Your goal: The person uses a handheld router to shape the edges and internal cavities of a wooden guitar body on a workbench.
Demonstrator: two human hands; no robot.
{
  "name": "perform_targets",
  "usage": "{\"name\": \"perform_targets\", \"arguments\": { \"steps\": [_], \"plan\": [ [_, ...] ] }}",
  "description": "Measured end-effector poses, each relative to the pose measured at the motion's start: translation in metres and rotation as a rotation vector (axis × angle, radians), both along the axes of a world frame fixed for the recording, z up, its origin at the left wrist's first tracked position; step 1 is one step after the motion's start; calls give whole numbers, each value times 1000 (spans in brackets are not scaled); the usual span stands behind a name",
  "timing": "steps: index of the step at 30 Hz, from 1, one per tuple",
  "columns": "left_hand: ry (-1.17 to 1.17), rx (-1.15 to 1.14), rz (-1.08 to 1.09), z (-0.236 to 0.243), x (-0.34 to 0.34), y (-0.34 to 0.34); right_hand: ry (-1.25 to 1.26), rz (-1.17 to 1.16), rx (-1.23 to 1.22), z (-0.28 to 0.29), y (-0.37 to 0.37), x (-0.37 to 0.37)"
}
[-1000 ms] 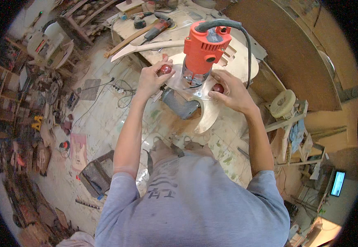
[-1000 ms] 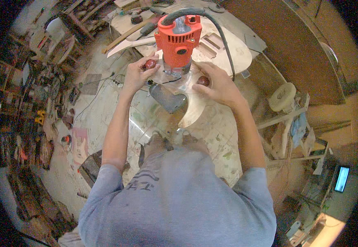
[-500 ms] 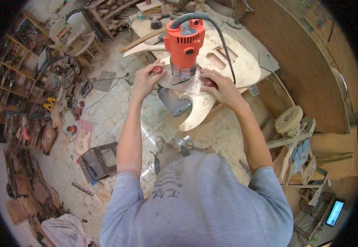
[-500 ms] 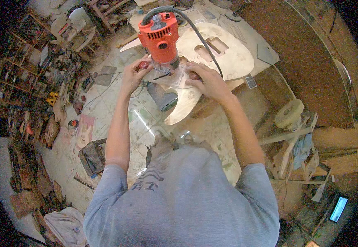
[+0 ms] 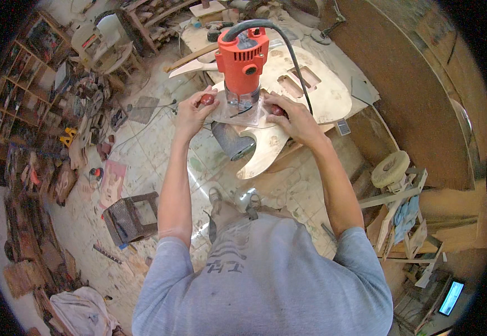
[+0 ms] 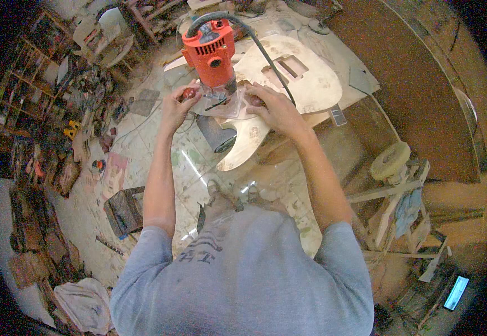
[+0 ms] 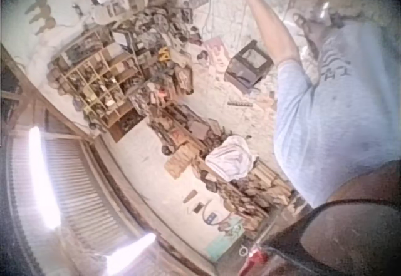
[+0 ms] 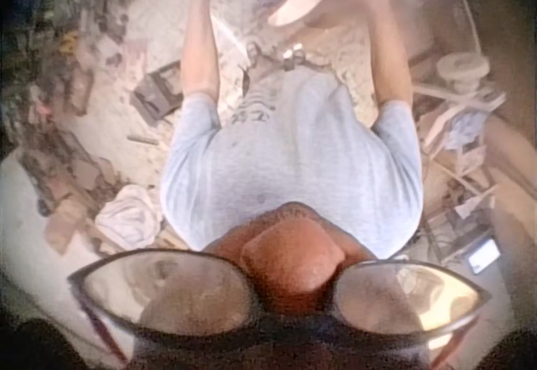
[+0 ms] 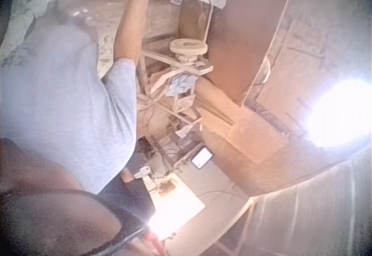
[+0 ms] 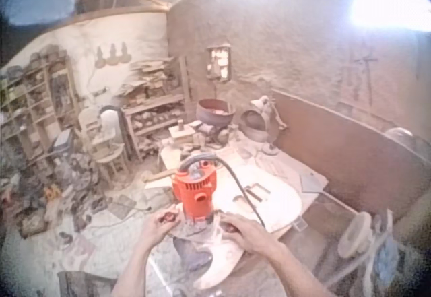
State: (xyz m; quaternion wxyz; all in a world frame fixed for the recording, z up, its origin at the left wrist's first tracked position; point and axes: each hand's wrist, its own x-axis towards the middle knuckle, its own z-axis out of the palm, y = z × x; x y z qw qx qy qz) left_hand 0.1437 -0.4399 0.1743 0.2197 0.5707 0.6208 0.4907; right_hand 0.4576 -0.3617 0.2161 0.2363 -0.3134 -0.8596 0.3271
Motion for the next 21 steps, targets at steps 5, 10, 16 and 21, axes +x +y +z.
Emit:
{"name": "perform_targets", "arguments": {
  "steps": [5, 10, 16, 21],
  "plan": [
    [4, 6, 7, 0, 2, -1, 7, 18, 85, -5, 3, 1],
    [5, -7, -14, 3, -2, 4, 47, 24, 80, -11, 7, 0],
    [0, -22, -7, 6, 0, -2, 58, 28, 97, -11, 10, -3],
    [5, 10, 37, 4, -1, -3, 123, 34, 114, -13, 9, -5]
  ]
}}
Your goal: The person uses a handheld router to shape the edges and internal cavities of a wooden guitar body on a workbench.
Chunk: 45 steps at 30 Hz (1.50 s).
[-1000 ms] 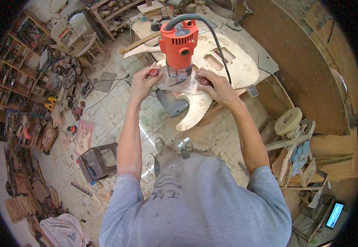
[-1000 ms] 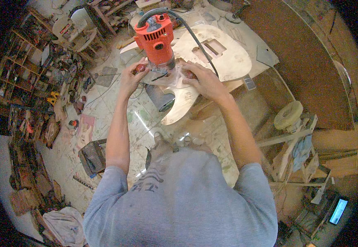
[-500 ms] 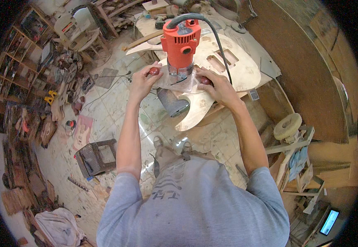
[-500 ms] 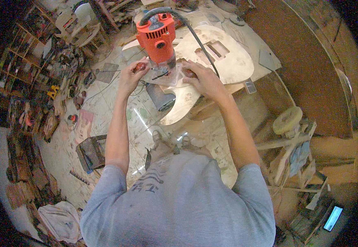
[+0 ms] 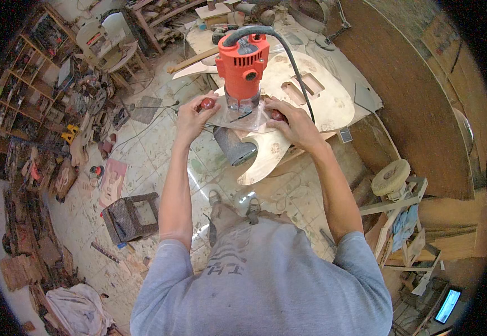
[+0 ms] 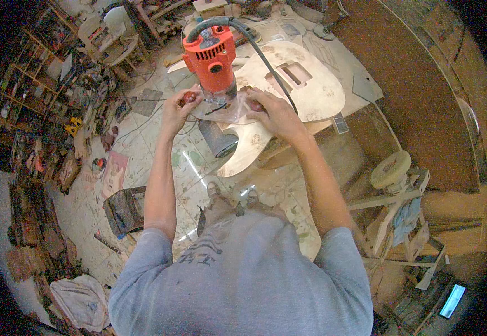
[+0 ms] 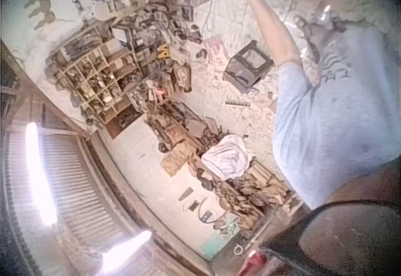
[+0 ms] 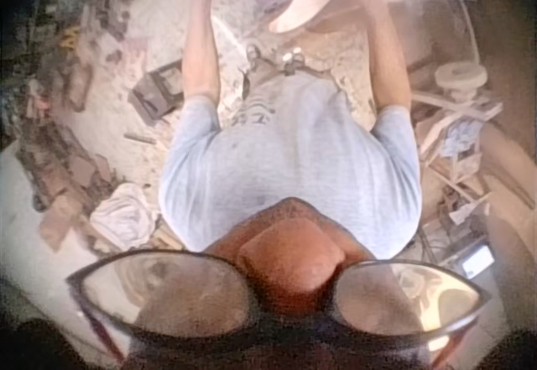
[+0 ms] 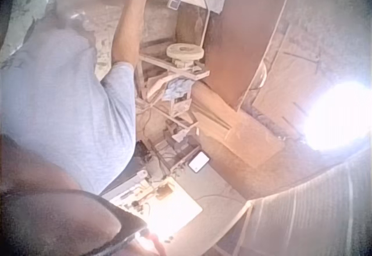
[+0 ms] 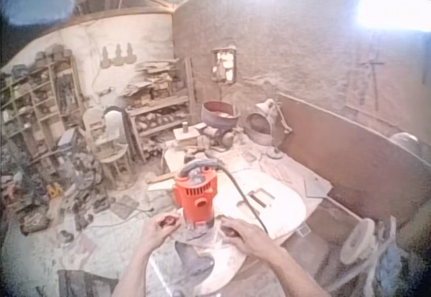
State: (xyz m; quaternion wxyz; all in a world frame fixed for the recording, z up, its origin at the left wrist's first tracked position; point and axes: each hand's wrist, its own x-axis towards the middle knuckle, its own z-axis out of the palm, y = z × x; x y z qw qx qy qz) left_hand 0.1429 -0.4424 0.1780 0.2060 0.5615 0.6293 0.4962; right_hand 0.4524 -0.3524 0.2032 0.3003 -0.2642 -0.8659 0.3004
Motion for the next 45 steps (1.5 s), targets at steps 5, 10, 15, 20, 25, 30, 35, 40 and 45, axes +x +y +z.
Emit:
{"name": "perform_targets", "arguments": {
  "steps": [5, 10, 15, 20, 25, 30, 35, 40, 45],
  "plan": [
    [-34, 4, 1, 0, 2, -4, -55, 4, -73, 6, 2, -1],
    [-14, -19, 16, 4, 7, -10, -29, 12, 23, 4, 4, 1],
    [28, -60, 2, 13, 5, -4, -106, -27, -109, 18, -8, 1],
    [2, -23, -9, 1, -2, -4, -87, -11, -28, 6, -2, 0],
    [-15, -10, 4, 3, 6, -12, -83, -20, -79, 8, -3, -1],
    [13, 26, -10, -2, -2, 0, -39, 2, 86, -3, 3, -2],
    [-29, -28, -22, -3, -7, 5, -58, -22, -15, -1, -1, -4],
    [-45, -66, -14, 6, 0, 2, -36, -23, -1, 3, -2, -5],
    [-52, 22, -29, -4, -2, 4, -32, -36, 11, 6, -4, -5]
  ]
}}
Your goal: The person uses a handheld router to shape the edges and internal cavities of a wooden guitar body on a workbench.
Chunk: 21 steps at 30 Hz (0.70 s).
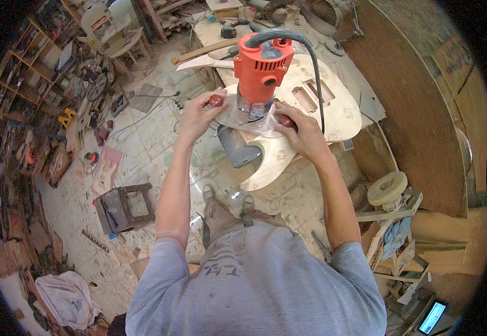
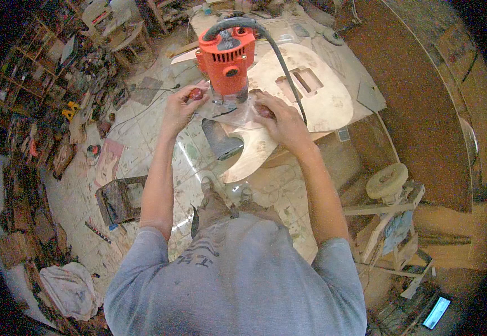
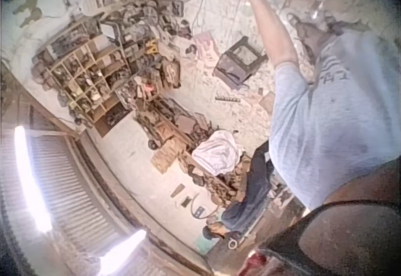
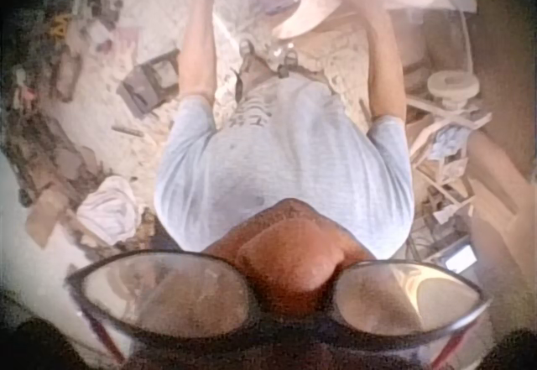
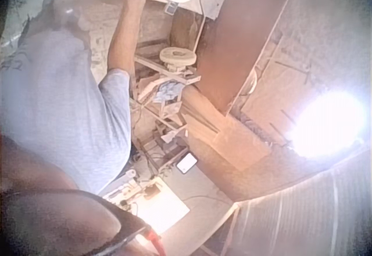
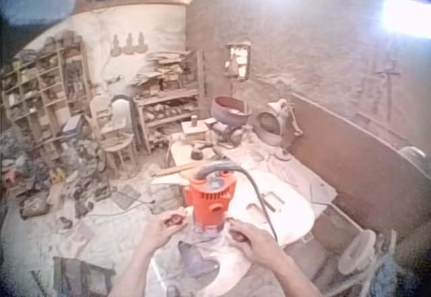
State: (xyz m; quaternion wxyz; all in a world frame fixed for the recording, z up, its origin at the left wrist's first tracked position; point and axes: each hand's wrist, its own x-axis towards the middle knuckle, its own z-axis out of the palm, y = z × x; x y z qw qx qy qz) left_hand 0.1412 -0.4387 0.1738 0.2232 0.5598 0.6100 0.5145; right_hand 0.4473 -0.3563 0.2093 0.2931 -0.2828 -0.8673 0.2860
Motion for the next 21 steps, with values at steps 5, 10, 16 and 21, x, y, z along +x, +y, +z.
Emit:
{"name": "perform_targets", "arguments": {
  "steps": [5, 10, 16, 21],
  "plan": [
    [26, -6, 16, -1, 1, 0, -35, -25, -59, 7, -3, 0],
    [30, -29, 13, 4, 3, 1, -24, -16, -73, 3, -1, 2],
    [43, -22, 12, 3, 2, 1, -32, -20, -47, 2, 0, 1],
    [9, 5, 10, -6, -2, 3, -12, -15, -14, -5, 4, -1]
  ]
}}
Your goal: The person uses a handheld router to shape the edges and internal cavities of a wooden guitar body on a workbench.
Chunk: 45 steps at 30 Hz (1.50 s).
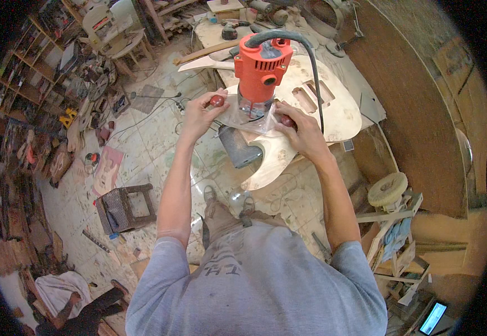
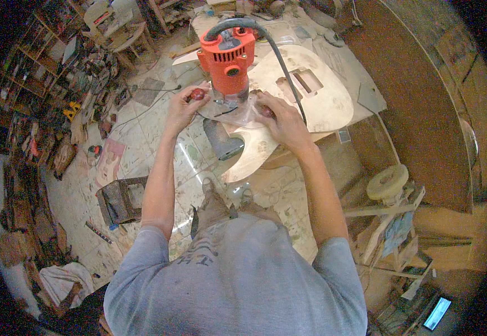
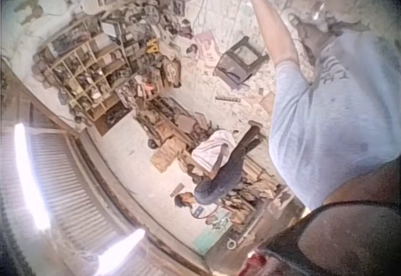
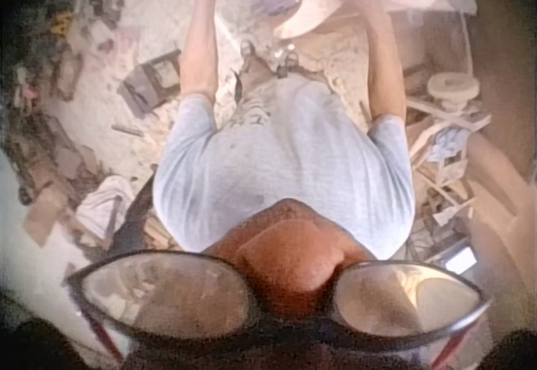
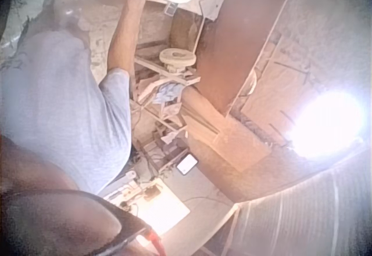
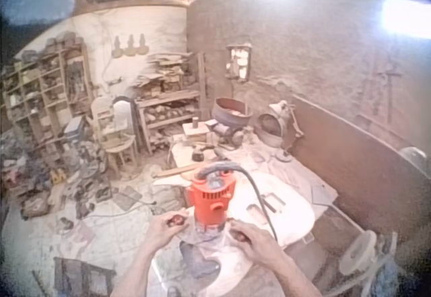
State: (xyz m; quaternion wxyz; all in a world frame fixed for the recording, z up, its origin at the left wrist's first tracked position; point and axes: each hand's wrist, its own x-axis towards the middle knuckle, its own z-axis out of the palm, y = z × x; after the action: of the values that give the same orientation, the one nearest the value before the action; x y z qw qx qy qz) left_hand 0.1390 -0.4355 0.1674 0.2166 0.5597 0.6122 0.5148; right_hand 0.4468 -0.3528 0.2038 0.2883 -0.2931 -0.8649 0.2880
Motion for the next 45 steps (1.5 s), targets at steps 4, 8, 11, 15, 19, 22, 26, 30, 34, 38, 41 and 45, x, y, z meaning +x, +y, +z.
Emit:
{"name": "perform_targets", "arguments": {
  "steps": [4, 8, 11, 15, 19, 22, 26, 30, 34, 38, 41, 45],
  "plan": [
    [-29, -23, -1, 6, 2, -4, 23, 13, 1, -1, 0, -1],
    [25, -26, 22, 9, 0, -11, -3, 15, -45, 1, 0, -4],
    [41, -36, 52, 12, 2, -15, -14, 31, 15, -4, 5, -3],
    [41, -57, 70, 18, 11, -26, -17, 51, 98, -7, 6, 0],
    [26, -44, 90, 9, 13, -33, -45, 76, -49, -1, 7, 2],
    [19, -20, 92, 4, 15, -36, -43, 101, -52, 1, 7, 3],
    [60, -22, 73, 4, 10, -26, -33, 84, 38, -1, 3, 5],
    [143, 15, -13, 12, 0, -14, 8, 45, -35, -1, -3, 0],
    [142, -16, -42, 5, -12, -4, -7, -8, -26, 3, -8, -5],
    [114, -100, 19, 14, -4, -12, -36, -5, -29, 6, -6, -5],
    [118, -90, 78, 12, 8, -28, -55, 18, -87, 14, -6, -4],
    [122, -15, 101, 12, 19, -43, -53, 63, -84, 11, 1, -2]
  ]
}}
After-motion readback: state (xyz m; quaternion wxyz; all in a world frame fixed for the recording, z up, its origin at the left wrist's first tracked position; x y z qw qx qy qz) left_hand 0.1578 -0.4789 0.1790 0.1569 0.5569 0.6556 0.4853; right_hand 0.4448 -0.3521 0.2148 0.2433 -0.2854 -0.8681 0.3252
